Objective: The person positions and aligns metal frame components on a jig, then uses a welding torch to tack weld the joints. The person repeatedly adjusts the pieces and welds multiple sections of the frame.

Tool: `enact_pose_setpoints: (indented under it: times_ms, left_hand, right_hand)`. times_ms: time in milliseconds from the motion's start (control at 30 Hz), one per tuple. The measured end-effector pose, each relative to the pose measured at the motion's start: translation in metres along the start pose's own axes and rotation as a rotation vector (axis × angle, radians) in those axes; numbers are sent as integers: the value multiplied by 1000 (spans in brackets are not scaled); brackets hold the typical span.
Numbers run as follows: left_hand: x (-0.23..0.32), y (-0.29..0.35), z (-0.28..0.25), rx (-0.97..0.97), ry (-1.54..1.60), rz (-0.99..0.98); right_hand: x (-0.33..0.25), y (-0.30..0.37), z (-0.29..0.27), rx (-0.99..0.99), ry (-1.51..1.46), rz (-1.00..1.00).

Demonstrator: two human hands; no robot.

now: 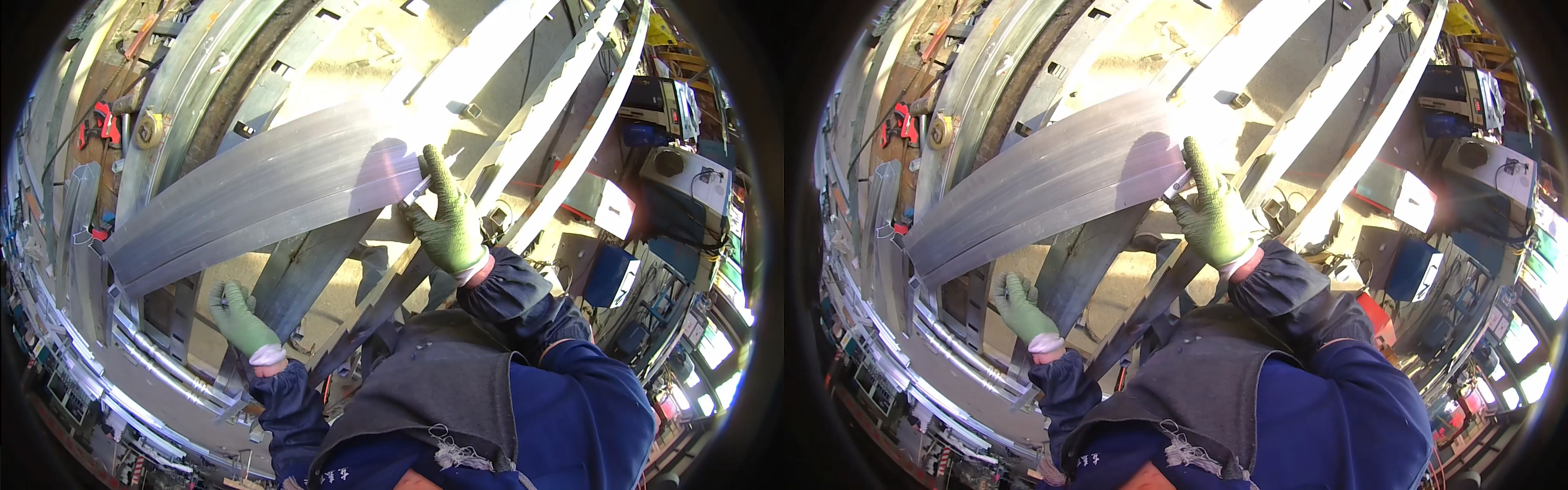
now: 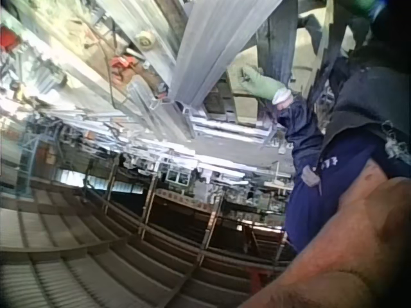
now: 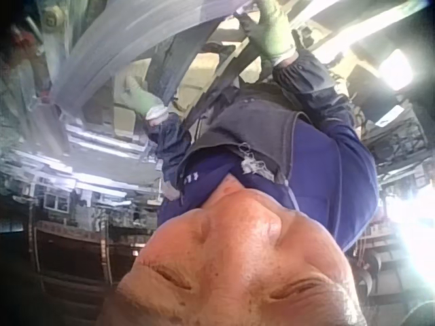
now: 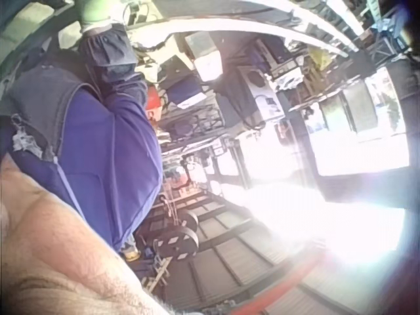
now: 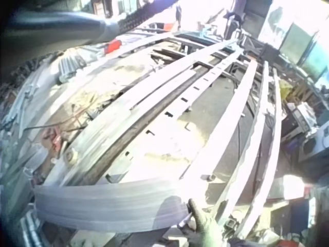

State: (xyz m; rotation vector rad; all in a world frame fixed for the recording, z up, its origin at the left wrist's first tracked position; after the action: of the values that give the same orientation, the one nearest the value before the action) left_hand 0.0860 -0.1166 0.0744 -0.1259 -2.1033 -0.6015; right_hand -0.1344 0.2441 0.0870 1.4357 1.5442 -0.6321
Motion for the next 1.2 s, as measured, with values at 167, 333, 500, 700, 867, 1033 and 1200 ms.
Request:
enact_pose_setpoints:
  times_ms: [167, 333, 500, 700, 867, 1033, 1200]
  left_hand:
    - [-16, -11, 11, -96, 277, -391]
    - [-26, -29, 29, -319, 405, -490]
    - [-27, -34, 41, -351, 428, -475]
    - [-25, -33, 46, -372, 416, -488]
    - [-23, -30, 44, -350, 367, -493]
    - [-21, -24, 52, -340, 370, -370]
    - [-16, 10, 23, -255, 322, -258]
  right_hand:
    - [13, 1, 3, 46, -121, -36]
    - [11, 2, 5, 48, -195, -15]
    - [13, 1, 4, 19, -226, 9]
    - [13, 0, -1, 39, -202, 15]
    - [11, -2, 6, 55, -179, -70]
    - [25, -2, 0, 148, -42, -153]
    - [31, -3, 9, 47, -282, -2]
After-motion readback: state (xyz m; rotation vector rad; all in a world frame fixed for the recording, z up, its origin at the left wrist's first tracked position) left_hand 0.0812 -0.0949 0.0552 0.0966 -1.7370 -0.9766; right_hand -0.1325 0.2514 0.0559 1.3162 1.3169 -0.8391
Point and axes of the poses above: each hand's wrist, its own y-axis away from the middle knuckle, its own z-axis out of the palm, x = y × z, the point moved 8 cm from there along -y, towards the middle knuckle, and after that the axes turned 2 degrees about -y, right-handed, at the moved point
